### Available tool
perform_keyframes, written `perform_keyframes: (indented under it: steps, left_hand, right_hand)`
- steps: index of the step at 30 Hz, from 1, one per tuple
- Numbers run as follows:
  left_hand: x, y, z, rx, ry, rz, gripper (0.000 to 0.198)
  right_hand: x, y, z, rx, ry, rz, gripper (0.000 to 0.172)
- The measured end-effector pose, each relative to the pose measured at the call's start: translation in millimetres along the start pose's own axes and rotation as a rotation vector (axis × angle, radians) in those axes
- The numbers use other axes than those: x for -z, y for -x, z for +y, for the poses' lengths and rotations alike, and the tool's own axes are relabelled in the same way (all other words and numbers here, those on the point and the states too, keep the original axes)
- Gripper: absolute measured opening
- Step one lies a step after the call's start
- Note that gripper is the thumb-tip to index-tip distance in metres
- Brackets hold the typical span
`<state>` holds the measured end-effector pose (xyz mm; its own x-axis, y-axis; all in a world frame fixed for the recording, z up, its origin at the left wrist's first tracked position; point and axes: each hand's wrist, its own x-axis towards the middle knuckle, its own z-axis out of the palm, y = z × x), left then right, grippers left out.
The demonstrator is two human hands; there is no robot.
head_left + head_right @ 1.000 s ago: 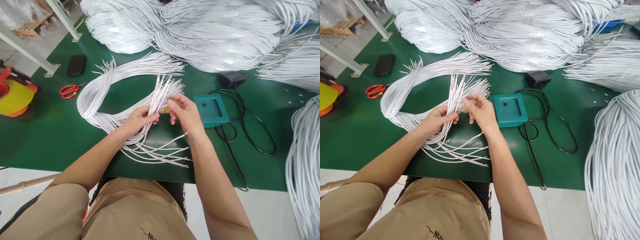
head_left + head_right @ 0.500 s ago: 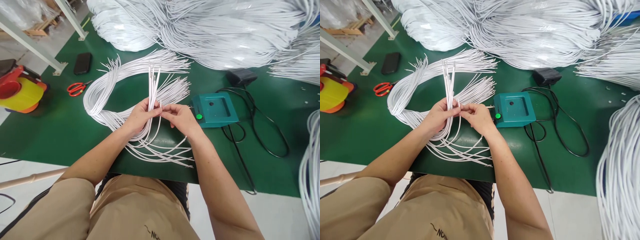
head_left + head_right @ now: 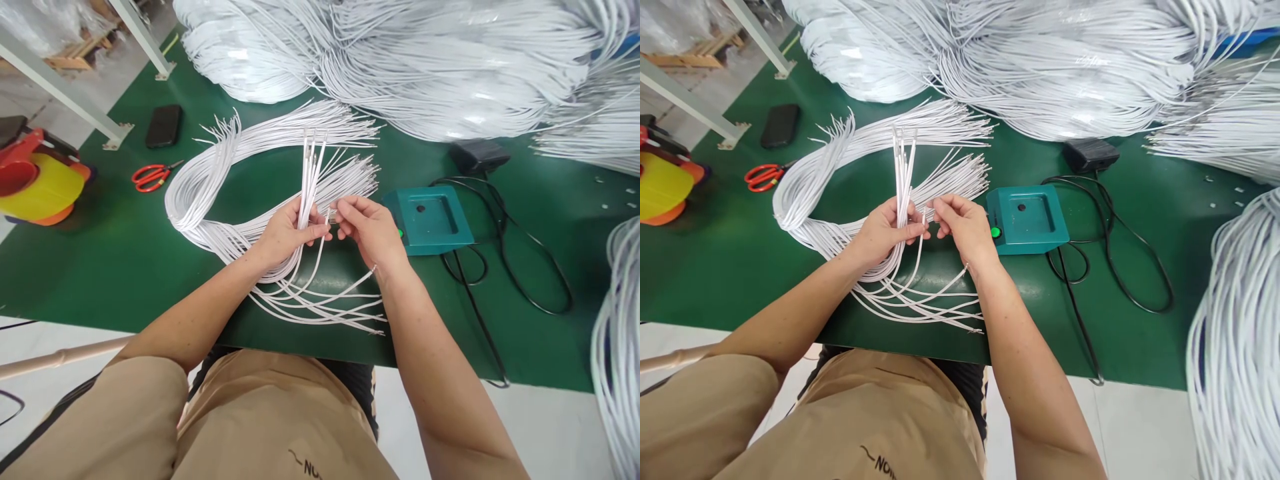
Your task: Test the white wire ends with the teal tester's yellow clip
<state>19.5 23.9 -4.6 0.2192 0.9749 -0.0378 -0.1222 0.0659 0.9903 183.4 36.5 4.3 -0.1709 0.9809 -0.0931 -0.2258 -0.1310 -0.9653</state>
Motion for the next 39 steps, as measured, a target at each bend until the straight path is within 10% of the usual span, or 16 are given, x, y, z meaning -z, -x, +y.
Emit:
perform_keyframes:
  steps: [22,39]
  left_hand:
    - [-0.9,1.1,-5.8,-0.060,-0.043,0.028,0.040]
    - [1.8,2.4,-6.6,-0.099,-0.096,0.136,0.034]
  right_hand:
    - [-1.1,2.1,-3.3,-0.283,-0.181,-0.129,0.020]
    - [-8.4,6.3,-7.5,-0.113,-0.026,0.022,0.019]
